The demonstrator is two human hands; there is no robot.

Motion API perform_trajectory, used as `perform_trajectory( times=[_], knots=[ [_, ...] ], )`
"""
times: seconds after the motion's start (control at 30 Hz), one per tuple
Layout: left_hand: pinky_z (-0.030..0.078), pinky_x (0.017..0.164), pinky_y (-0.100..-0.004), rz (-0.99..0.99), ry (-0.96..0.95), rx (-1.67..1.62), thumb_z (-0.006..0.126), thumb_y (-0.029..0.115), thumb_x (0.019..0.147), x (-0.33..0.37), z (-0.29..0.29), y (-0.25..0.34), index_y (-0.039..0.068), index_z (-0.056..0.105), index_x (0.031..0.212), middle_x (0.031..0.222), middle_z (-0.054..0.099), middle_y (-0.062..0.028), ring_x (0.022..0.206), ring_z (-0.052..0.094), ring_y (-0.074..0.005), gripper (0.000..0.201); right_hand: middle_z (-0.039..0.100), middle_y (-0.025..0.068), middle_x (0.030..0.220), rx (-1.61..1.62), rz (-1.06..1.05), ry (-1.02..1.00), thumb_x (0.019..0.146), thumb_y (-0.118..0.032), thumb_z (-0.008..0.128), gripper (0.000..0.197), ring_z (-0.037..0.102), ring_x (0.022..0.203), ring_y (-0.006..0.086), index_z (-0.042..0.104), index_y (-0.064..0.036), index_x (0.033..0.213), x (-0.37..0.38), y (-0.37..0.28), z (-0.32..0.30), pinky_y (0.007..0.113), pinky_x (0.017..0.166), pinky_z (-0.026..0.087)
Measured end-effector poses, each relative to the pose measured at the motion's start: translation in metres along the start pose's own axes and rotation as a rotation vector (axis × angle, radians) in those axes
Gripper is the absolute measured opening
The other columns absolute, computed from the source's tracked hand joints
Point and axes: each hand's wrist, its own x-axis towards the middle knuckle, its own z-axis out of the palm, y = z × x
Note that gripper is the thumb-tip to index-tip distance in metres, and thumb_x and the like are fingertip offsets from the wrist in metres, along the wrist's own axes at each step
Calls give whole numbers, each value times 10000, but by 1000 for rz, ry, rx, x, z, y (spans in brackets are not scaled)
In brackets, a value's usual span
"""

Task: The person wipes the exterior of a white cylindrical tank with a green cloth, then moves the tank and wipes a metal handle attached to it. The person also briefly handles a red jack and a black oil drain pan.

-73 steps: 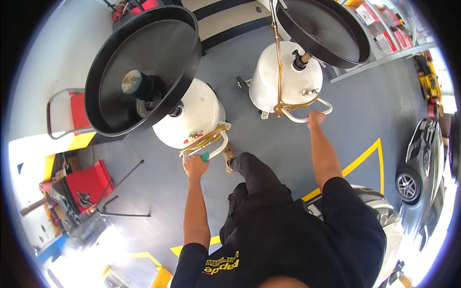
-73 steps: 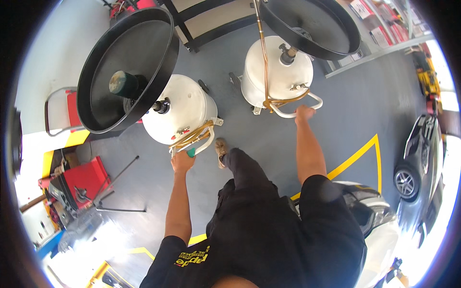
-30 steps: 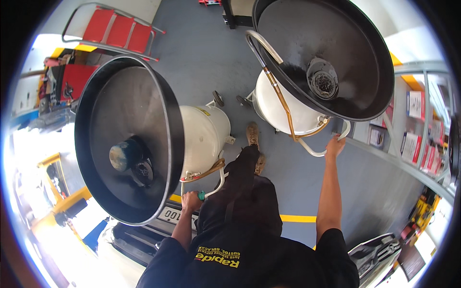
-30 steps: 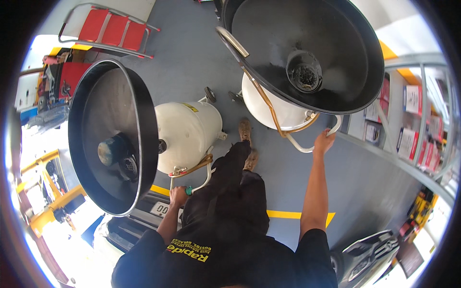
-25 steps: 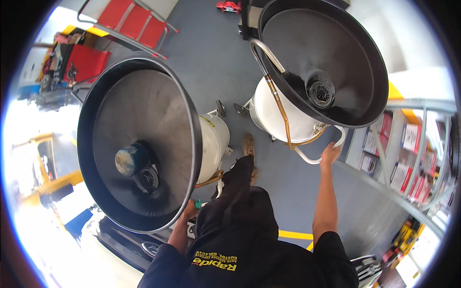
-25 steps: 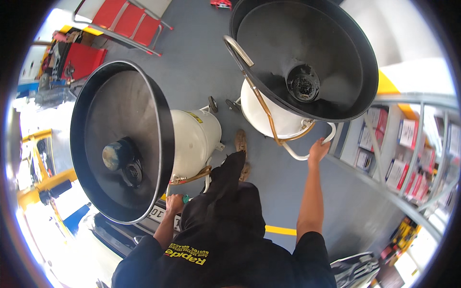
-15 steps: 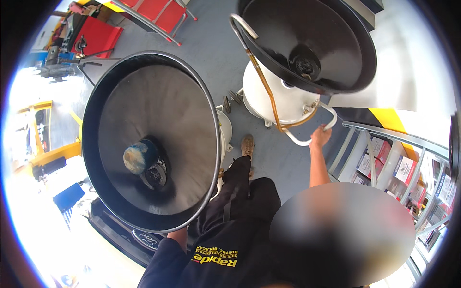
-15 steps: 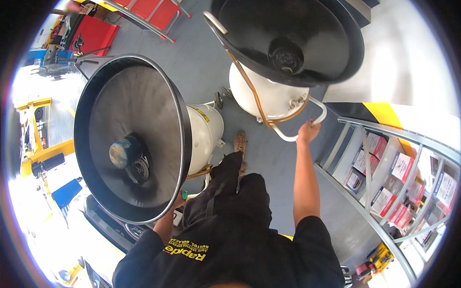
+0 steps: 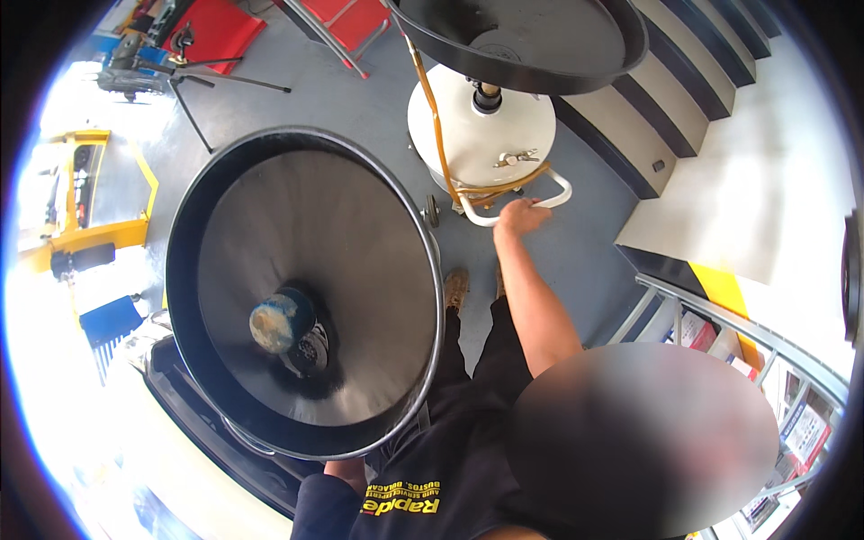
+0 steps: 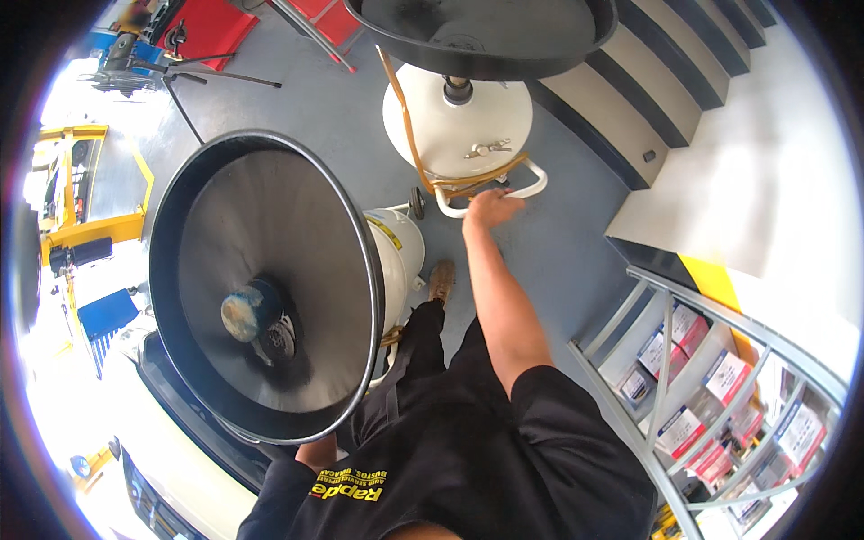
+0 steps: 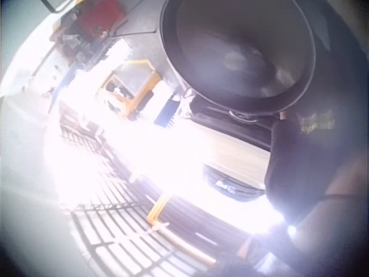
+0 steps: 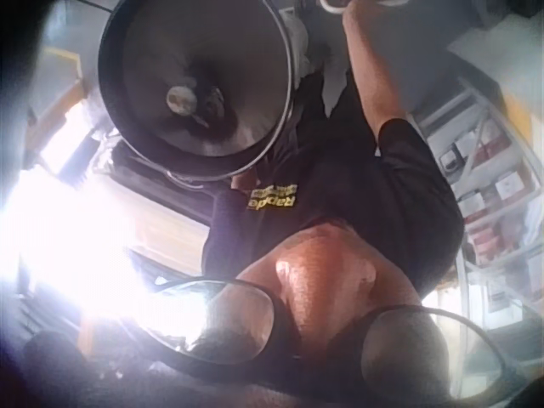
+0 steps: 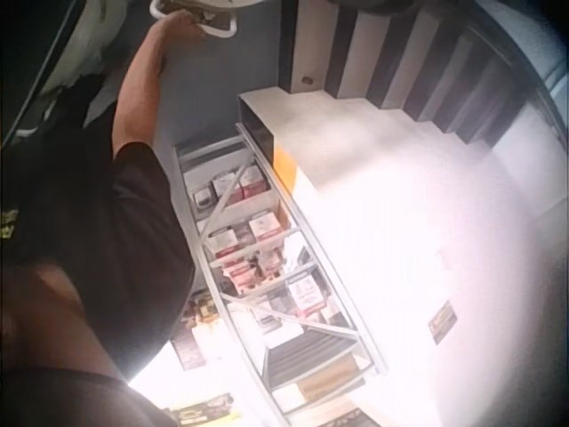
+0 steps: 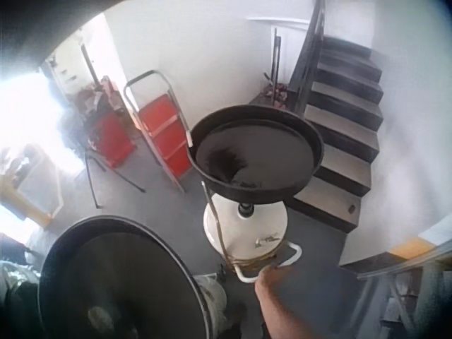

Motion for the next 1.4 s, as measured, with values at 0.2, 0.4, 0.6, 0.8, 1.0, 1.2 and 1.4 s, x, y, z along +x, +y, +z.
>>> perform_trajectory(
  times=[0.2, 0.4, 0.6, 0.8, 1.0, 1.2, 1.4],
  knots=[
    [569, 808, -492, -150, 58, -157, 759, 178, 816, -33, 20, 53, 10, 740, 963, 921, 745, -218, 898, 750, -390, 225, 604, 403, 1219, -195, -57, -240, 1029, -115, 560, 399, 721, 1061, 486, 351, 126, 1269, -37, -32, 68, 539, 847, 615],
    [569, 803, -487, -240, 148, -365, 745, 178, 832, -25, 48, 144, 12, 734, 966, 915, 741, -207, 890, 747, -383, 214, 647, 190, 1246, -822, -695, -419, 870, -536, 847, 702, 578, 1209, 390, 591, 34, 1191, -24, -100, 66, 562, 973, 492],
    [569, 797, -482, -276, 232, -509, 732, 177, 847, -3, 54, 214, 14, 729, 969, 910, 736, -196, 882, 744, -375, 204, 711, 155, 1218, -799, -1544, -847, 853, -634, 801, 693, 667, 1189, 316, 674, -66, 1229, 2, -120, 155, 528, 939, 544],
    [569, 792, -477, -321, 275, -642, 718, 177, 863, 26, 42, 274, 15, 723, 972, 904, 731, -185, 873, 741, -367, 195, 725, 79, 685, -811, -1654, -926, 887, -639, 739, 585, 737, 651, 252, 791, -57, 857, 23, -133, 263, 401, 587, 596],
    [569, 787, -471, -411, 320, -789, 705, 176, 879, 55, 21, 335, 17, 718, 975, 898, 727, -175, 865, 738, -360, 186, 769, 99, 779, -926, -1475, -988, 882, -629, 754, 557, 768, 732, 258, 809, -75, 891, -12, -160, 346, 415, 630, 607],
    [569, 781, -466, -467, 360, -912, 691, 176, 895, 87, -23, 397, 19, 713, 977, 893, 722, -164, 857, 735, -352, 179, 799, 104, 861, -993, -1290, -1036, 969, -609, 678, 541, 798, 813, 280, 810, -86, 921, -33, -186, 433, 418, 700, 626],
    [568, 776, -461, -531, 414, -1041, 678, 175, 911, 106, -68, 460, 21, 707, 980, 887, 718, -153, 849, 732, -345, 172, 793, 159, 899, -1059, -1153, -1102, 998, -584, 670, 545, 792, 872, 318, 803, -55, 998, -33, -226, 502, 476, 735, 619]
  ],
)
